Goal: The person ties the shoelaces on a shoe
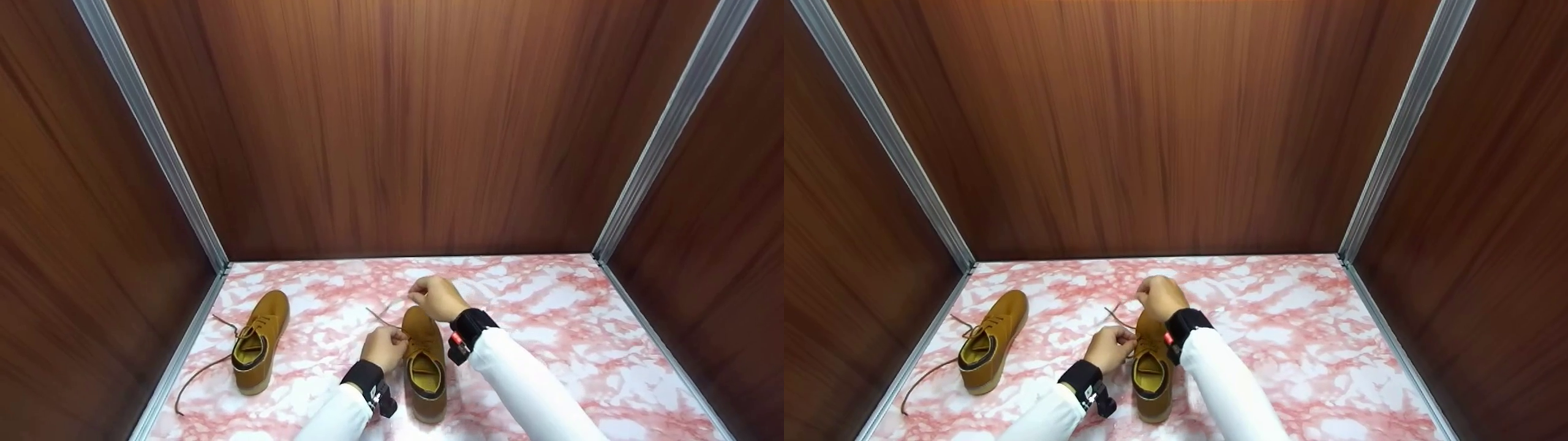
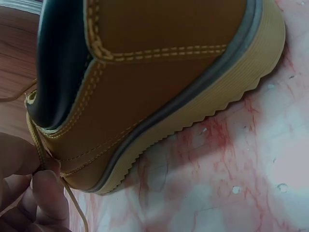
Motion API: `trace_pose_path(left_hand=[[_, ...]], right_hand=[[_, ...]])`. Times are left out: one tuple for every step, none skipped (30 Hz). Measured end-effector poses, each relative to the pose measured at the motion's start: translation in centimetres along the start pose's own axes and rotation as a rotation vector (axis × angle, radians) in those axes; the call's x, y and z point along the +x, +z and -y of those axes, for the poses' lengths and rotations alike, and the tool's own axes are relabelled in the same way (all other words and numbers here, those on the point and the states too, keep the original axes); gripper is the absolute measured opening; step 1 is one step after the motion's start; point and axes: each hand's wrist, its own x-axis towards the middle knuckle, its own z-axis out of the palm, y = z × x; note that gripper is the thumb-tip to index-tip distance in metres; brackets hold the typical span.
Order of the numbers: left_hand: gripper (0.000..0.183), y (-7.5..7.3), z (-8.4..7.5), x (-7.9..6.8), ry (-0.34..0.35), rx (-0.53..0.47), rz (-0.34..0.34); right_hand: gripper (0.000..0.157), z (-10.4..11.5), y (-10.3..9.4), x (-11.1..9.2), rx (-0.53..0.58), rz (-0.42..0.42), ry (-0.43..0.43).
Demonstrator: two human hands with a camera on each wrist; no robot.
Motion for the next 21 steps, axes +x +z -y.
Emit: trace_pose_path(left_hand=[[0.007,0.0,0.1,0.0,-0.001,-0.002,0.003],[0.007,0.1,0.1,0.0,0.004,-0.006,0.002],[0.007,0.1,0.2,0.0,0.006,-0.008,0.0],[0.007,0.1,0.2,0.0,0.005,-0.019,-0.001],[0.008,0.1,0.3,0.0,0.009,-0.027,-0.006],[0.008,0.2,0.3,0.0,0.006,-0.032,-0.009],[0.008,0.2,0.3,-0.1,0.007,-0.035,-0.014],[0.008,0.2,0.3,-0.1,0.009,-0.037,-0.02],[0.008,0.2,0.4,-0.1,0.008,-0.039,-0.024],[0.008,0.2,0.4,-0.1,0.009,-0.041,-0.027],[0.008,0.3,0.4,-0.1,0.009,-0.041,-0.029],[0.008,0.3,0.4,-0.1,0.003,-0.04,-0.027],[0.007,0.3,0.4,-0.1,0.0,-0.041,-0.026],[0.007,0.2,0.4,-0.1,-0.003,-0.043,-0.026],[0.007,0.2,0.4,0.0,-0.005,-0.047,-0.024],[0.007,0.2,0.4,0.0,-0.013,-0.047,-0.021],[0.007,0.1,0.3,-0.1,-0.018,-0.05,-0.018],[0.008,0.1,0.3,-0.1,-0.021,-0.05,-0.018],[0.008,0.1,0.3,0.0,-0.021,-0.051,-0.02],[0.008,0.1,0.3,0.0,-0.019,-0.05,-0.025],[0.008,0.1,0.3,0.0,-0.014,-0.047,-0.032]], right_hand=[[0.008,0.0,0.0,0.0,0.007,0.014,-0.007],[0.009,-0.2,0.0,-0.1,0.013,0.023,-0.011],[0.01,-0.4,0.0,-0.1,0.018,0.025,-0.014],[0.011,-0.7,-0.1,-0.2,0.023,0.023,-0.01],[0.011,-1.0,-0.2,-0.3,0.025,0.017,-0.004],[0.011,-1.4,-0.4,-0.4,0.025,0.013,0.003],[0.011,-1.8,-0.6,-0.5,0.023,0.009,0.013],[0.011,-2.2,-0.8,-0.6,0.018,0.005,0.018],[0.01,-2.7,-1.1,-0.8,0.011,0.003,0.026],[0.01,-3.1,-1.3,-0.9,0.004,0.0,0.03],[0.011,-3.5,-1.6,-1.1,-0.004,-0.002,0.031],[0.011,-3.9,-1.8,-1.2,-0.007,-0.002,0.034],[0.011,-4.2,-2.0,-1.3,-0.009,-0.003,0.037],[0.01,-4.5,-2.2,-1.5,-0.011,-0.003,0.042],[0.01,-4.8,-2.4,-1.6,-0.013,-0.003,0.045],[0.01,-5.1,-2.5,-1.7,-0.013,-0.001,0.049],[0.009,-5.3,-2.6,-1.8,-0.01,0.002,0.056],[0.009,-5.5,-2.6,-1.9,-0.007,0.006,0.061],[0.009,-5.7,-2.6,-2.0,-0.008,0.012,0.062],[0.008,-5.8,-2.6,-2.2,-0.008,0.018,0.058],[0.008,-6.0,-2.5,-2.3,-0.006,0.025,0.051]])
